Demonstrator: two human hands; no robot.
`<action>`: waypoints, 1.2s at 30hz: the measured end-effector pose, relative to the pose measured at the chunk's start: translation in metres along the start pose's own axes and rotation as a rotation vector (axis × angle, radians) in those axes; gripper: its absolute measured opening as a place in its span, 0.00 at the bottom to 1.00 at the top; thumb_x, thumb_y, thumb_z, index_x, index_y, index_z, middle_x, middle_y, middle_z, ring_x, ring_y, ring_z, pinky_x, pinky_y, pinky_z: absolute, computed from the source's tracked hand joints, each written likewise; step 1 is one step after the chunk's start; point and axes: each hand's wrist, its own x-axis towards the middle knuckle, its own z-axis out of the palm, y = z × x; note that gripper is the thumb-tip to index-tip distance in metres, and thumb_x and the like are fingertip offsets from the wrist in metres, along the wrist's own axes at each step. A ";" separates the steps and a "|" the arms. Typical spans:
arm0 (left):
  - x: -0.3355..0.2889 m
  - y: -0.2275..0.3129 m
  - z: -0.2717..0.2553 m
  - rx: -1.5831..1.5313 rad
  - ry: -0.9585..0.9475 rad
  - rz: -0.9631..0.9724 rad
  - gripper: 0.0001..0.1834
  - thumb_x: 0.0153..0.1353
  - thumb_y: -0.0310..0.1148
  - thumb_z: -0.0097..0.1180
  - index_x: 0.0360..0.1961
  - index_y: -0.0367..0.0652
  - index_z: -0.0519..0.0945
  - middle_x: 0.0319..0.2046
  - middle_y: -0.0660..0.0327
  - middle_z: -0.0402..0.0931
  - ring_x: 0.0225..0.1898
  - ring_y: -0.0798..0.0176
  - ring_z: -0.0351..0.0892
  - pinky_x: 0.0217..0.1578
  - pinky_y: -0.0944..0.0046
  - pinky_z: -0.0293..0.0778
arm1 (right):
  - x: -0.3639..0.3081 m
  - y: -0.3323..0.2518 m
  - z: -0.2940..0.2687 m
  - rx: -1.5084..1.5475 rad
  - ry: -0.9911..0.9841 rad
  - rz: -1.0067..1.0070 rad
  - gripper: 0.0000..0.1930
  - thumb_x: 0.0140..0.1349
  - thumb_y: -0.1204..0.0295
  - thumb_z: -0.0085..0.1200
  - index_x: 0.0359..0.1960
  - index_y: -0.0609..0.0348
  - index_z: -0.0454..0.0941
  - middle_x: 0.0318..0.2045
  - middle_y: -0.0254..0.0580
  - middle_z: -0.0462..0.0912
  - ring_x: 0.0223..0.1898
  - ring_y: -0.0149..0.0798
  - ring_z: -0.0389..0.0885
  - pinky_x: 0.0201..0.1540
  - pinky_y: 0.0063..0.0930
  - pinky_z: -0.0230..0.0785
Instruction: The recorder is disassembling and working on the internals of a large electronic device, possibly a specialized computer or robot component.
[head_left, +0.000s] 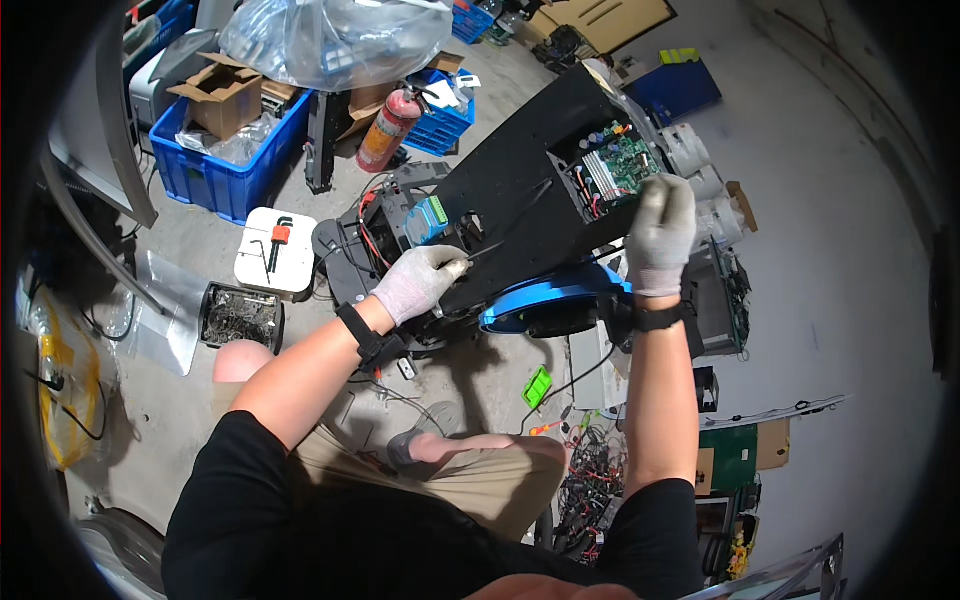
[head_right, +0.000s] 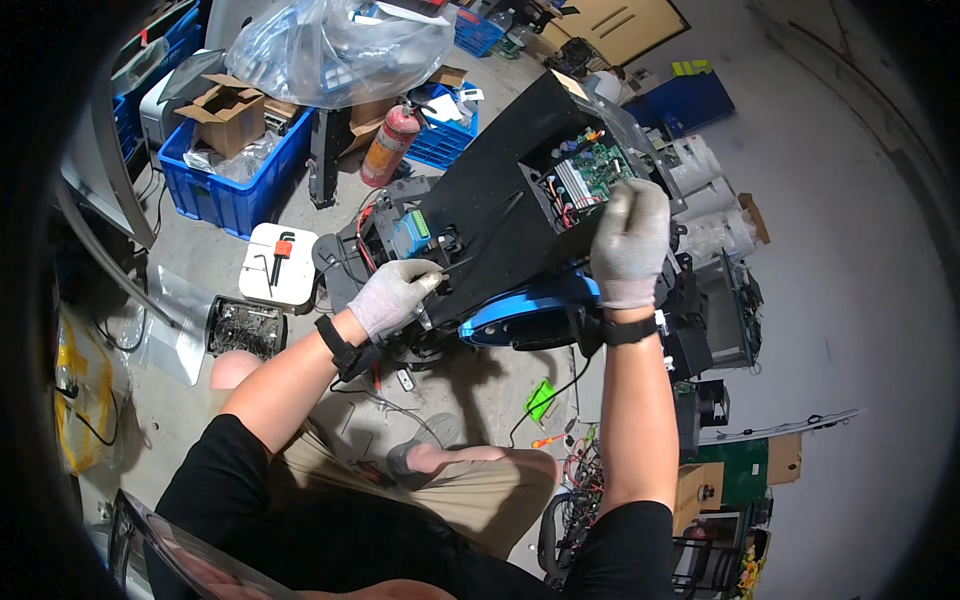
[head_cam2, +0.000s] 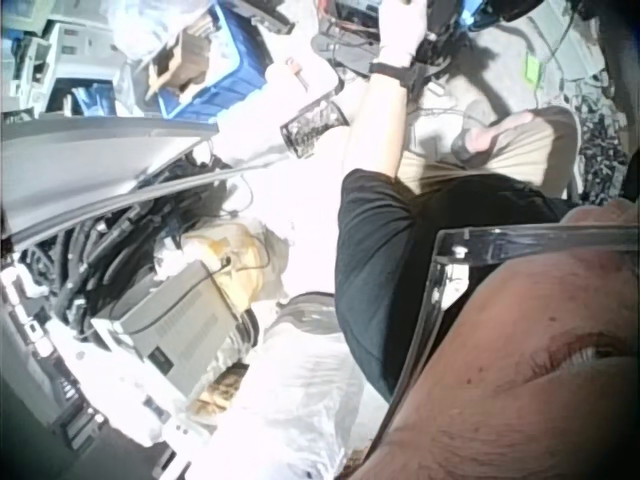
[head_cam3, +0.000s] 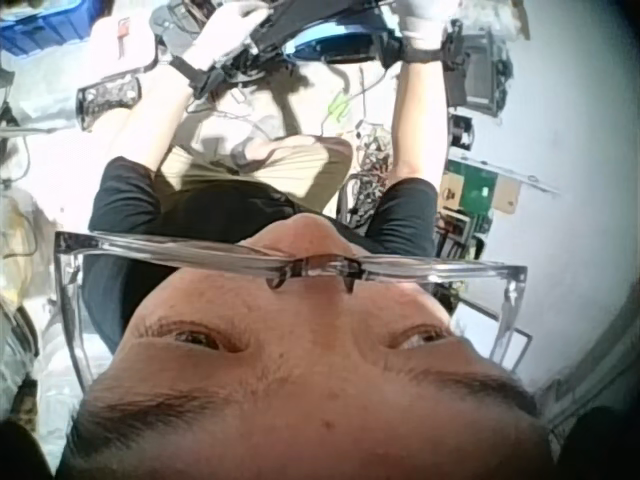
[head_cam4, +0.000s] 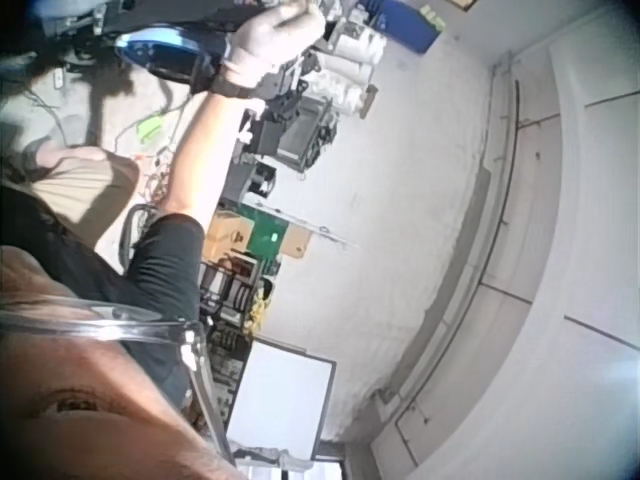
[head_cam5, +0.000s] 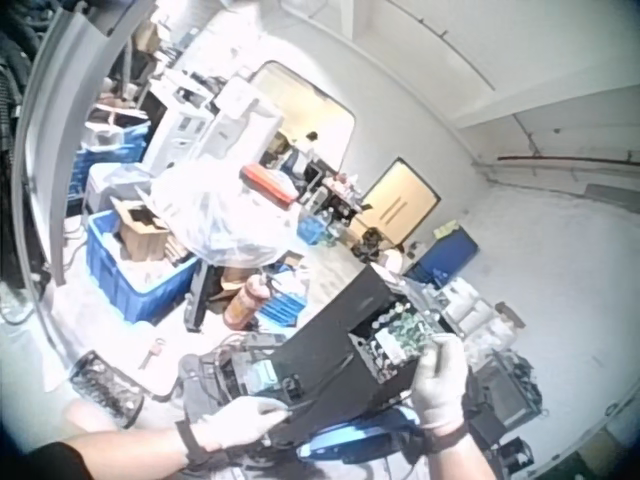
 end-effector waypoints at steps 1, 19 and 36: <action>0.002 0.000 0.003 0.013 0.019 0.009 0.19 0.68 0.40 0.54 0.47 0.35 0.85 0.41 0.44 0.85 0.46 0.46 0.85 0.50 0.55 0.77 | 0.007 -0.001 -0.006 0.114 0.017 0.055 0.08 0.74 0.73 0.47 0.37 0.62 0.76 0.34 0.45 0.81 0.38 0.41 0.81 0.48 0.35 0.73; 0.006 0.000 0.004 0.033 0.003 0.085 0.18 0.68 0.37 0.52 0.48 0.34 0.84 0.41 0.45 0.85 0.45 0.50 0.86 0.50 0.57 0.78 | 0.137 0.036 0.022 -0.264 -0.909 0.325 0.26 0.60 0.54 0.61 0.43 0.71 0.84 0.31 0.52 0.86 0.34 0.41 0.85 0.40 0.33 0.75; 0.010 0.004 0.005 -0.120 0.063 0.042 0.17 0.70 0.37 0.54 0.51 0.35 0.82 0.31 0.54 0.81 0.35 0.63 0.83 0.40 0.62 0.78 | 0.127 0.029 0.006 0.115 -0.471 0.509 0.15 0.68 0.65 0.50 0.34 0.69 0.79 0.21 0.32 0.72 0.23 0.27 0.67 0.28 0.26 0.60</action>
